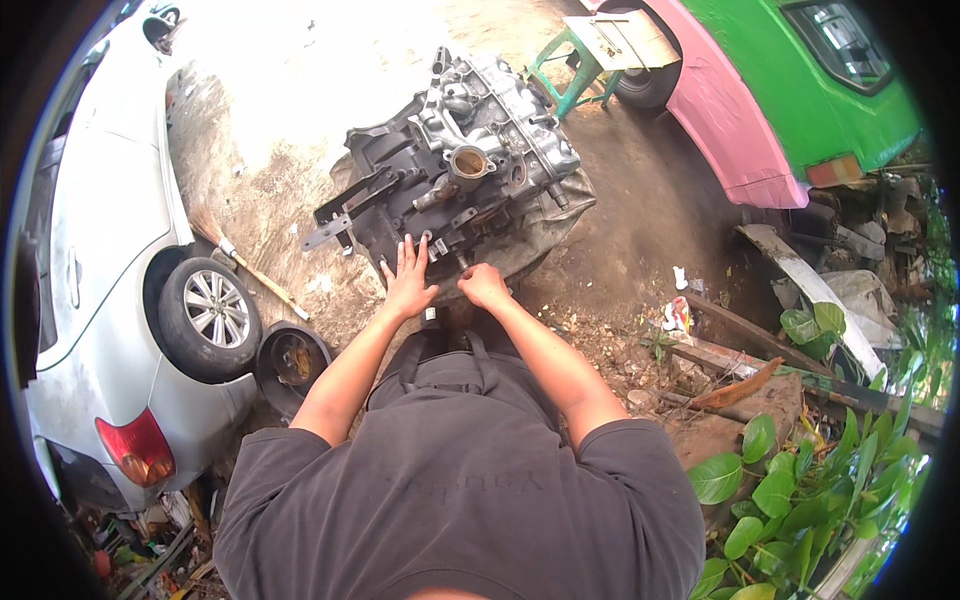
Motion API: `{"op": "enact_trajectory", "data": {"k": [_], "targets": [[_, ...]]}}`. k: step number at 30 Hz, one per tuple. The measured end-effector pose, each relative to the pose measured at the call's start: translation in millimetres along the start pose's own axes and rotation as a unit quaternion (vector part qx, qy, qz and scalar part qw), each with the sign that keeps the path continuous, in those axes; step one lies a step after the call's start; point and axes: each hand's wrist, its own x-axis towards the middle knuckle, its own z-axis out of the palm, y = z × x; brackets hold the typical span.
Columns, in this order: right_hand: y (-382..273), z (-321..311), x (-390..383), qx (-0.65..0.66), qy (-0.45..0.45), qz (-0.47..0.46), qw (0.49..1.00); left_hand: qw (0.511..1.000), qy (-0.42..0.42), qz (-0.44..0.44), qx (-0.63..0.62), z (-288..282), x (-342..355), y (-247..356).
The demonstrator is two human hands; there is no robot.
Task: The person uses a wrench to loosen and remove bolts from a car engine block resting on a cloth. They hold the engine steady with one hand while turning the wrench with the other, then place the wrench on a nearby stool.
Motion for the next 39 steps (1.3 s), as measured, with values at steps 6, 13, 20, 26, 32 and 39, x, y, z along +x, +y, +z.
{"op": "enact_trajectory", "data": {"k": [6, 13, 20, 26, 32, 39], "targets": [[4.3, 5.1, 0.1, 0.356, -0.043, 0.119, 0.926, 1.0, -0.01, 0.017, -0.004, -4.7, -0.6, -6.7], [18.5, -6.2, 0.6, 0.337, 0.054, 0.115, 0.933, 0.999, -0.035, 0.008, -0.008, -14.5, -1.3, -3.0], [30.7, 5.8, 14.2, 0.292, 0.101, 0.099, 0.946, 0.999, -0.037, 0.011, -0.01, -18.1, -3.3, -2.2], [28.2, 10.5, 9.5, 0.221, 0.078, 0.103, 0.967, 0.999, -0.033, 0.005, 0.003, -16.2, -2.6, -1.3], [69.6, -31.8, 10.5, 0.504, -0.031, 0.284, 0.815, 0.999, -0.033, -0.009, 0.011, -14.0, -1.8, 1.5], [133.4, -62.4, 32.7, -0.043, 0.003, 0.153, 0.987, 0.999, -0.021, -0.032, 0.02, -6.7, -0.6, 6.1]]}}
